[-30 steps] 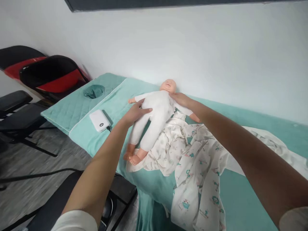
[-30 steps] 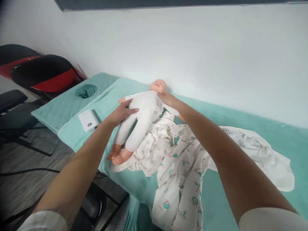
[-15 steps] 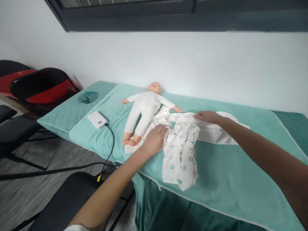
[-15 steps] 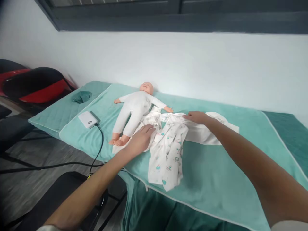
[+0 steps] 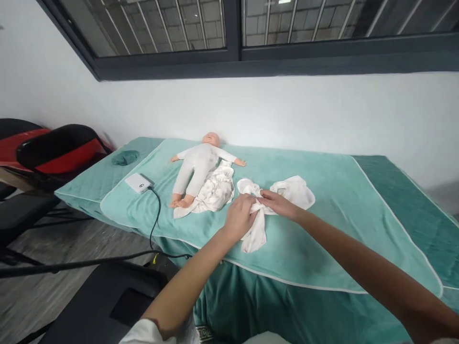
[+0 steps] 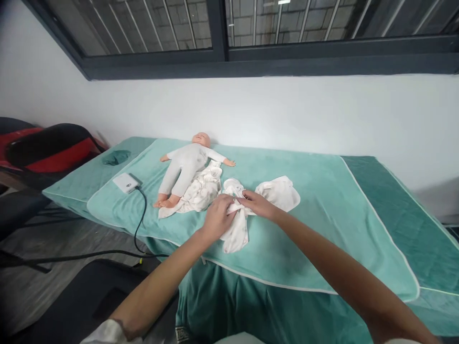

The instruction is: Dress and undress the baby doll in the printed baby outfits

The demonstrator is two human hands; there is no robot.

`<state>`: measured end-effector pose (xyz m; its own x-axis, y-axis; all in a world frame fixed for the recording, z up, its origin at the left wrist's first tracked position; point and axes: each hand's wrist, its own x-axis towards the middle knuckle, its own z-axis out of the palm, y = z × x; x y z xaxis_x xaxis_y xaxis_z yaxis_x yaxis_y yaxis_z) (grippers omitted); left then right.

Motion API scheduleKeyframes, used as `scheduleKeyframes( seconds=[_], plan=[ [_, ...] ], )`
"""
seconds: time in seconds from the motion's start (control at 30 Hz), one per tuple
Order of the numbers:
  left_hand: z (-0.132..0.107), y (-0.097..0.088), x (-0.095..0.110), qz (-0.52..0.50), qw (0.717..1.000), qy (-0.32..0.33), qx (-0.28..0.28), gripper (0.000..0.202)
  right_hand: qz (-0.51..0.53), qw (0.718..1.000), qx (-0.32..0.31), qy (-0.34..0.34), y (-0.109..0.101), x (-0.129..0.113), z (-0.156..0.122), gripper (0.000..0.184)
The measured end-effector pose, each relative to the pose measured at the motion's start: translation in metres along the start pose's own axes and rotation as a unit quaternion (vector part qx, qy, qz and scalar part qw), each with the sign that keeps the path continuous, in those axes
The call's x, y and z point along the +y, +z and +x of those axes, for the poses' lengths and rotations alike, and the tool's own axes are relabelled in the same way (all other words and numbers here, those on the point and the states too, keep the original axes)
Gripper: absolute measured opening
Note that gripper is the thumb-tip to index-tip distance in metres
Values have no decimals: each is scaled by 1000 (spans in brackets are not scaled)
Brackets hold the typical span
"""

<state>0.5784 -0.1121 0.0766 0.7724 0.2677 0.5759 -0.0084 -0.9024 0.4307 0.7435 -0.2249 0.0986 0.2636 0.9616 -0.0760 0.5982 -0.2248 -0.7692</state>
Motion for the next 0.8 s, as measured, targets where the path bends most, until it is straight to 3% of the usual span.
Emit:
scheduleKeyframes(
  seconds=[0.07,0.1,0.17,0.23,0.27,0.33,0.4,0.5,0.57,0.67,0.8],
  plan=[
    [-4,-21,15,-47,997,-9,66,44,103,993,-23,-53,-2,-22,-27,39],
    [-8,-32,22,-85,994,-27,58,56,134,987,-35,-75,-3,-34,-39,38],
    [-22,-51,33,-176,980,-94,-17,62,151,980,-64,-111,-2,-58,-57,35],
    [-47,-66,36,-247,947,-188,-82,47,127,977,-101,-137,7,-76,-67,29],
    [-64,-72,34,-267,928,-246,-78,40,117,975,-122,-145,14,-81,-69,28],
    [-104,-86,23,-293,883,-366,6,37,114,971,-153,-145,30,-81,-69,38],
    [-149,-109,6,-299,810,-481,152,43,129,973,-143,-127,48,-67,-63,47],
    [-220,-162,-16,-192,716,-546,390,53,144,981,-98,-86,72,-29,-50,49],
    [-266,-202,-21,-65,661,-574,479,48,161,982,-93,-32,85,-3,-42,50],
    [-320,-252,-10,148,595,-603,510,43,196,977,-77,37,96,26,-34,54],
    [-354,-288,16,324,527,-621,481,40,227,972,-19,52,99,41,-34,54]
  ],
)
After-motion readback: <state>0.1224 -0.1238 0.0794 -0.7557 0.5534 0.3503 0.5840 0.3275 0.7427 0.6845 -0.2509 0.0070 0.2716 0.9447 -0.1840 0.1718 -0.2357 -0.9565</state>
